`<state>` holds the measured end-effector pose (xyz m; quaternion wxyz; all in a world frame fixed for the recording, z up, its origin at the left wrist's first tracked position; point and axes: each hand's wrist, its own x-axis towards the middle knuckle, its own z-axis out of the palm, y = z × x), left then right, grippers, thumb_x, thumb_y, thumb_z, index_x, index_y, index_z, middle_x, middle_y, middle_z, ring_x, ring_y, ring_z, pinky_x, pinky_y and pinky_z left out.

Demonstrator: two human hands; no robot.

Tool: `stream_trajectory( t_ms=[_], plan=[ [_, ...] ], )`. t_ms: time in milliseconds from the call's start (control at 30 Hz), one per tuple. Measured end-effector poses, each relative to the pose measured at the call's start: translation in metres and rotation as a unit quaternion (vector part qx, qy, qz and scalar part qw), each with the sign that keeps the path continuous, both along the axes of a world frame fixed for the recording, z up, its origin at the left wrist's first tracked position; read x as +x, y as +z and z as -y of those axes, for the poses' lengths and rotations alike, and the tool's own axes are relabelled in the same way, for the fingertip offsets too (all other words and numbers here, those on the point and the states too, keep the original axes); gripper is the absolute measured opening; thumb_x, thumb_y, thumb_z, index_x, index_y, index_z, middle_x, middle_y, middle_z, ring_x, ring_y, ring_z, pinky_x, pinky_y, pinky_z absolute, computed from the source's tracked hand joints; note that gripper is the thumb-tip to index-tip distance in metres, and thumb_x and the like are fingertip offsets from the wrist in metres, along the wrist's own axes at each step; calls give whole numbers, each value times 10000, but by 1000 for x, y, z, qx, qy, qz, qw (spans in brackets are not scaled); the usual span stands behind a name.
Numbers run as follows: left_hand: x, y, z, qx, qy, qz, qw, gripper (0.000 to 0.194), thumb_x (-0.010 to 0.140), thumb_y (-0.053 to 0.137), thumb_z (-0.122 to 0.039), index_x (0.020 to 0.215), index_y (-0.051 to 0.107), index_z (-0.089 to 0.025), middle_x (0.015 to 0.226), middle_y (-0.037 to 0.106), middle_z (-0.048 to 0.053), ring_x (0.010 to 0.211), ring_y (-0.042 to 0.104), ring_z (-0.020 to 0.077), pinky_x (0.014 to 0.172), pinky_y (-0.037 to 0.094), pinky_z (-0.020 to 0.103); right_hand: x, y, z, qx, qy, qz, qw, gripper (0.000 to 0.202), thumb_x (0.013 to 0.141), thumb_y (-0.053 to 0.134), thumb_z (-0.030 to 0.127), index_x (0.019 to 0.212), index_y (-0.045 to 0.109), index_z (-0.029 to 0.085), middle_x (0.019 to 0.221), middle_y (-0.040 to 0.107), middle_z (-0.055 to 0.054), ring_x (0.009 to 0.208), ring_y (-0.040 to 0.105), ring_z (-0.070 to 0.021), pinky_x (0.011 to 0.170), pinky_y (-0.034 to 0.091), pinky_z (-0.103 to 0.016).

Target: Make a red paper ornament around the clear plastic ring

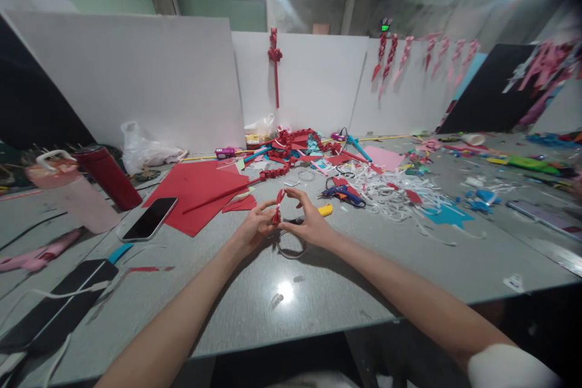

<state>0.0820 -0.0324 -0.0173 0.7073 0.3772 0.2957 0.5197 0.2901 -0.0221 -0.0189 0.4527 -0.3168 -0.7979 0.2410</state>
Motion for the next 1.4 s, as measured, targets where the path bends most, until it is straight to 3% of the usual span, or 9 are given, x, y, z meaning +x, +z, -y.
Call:
stream_trajectory(
  t_ms=[433,767,967,1400],
  plan=[
    [-2,-5,-6,-7,3,7,1000,387,815,881,-203,1147,686,-162,951,774,76,804,750,161,781,615,269,0,8,4,29,-20,-14,999,724,903,798,359,1537,455,294,1440,580,-128,1294,601,-300,1059,510,-496],
    [1,-4,-1,50,28,-40,998,744,806,896,-261,1476,573,-245,997,796,62,802,747,157,755,582,262,3,11,2,95,5,26,995,457,971,682,268,1412,561,288,1252,625,-93,1167,619,-285,1065,523,-504],
    [4,-5,0,70,25,-61,995,771,792,921,-322,1477,577,-241,945,784,46,761,747,166,753,594,284,3,9,2,103,10,51,993,374,987,630,194,1353,605,267,1252,631,-98,1222,625,-282,1094,522,-495],
    [7,-3,3,67,-3,-80,995,762,763,953,-349,1449,640,-237,1005,771,66,805,738,171,728,599,278,4,0,-1,111,-13,113,987,356,1001,692,248,1352,653,292,1218,660,-83,1172,650,-285,1052,504,-487]
  ],
)
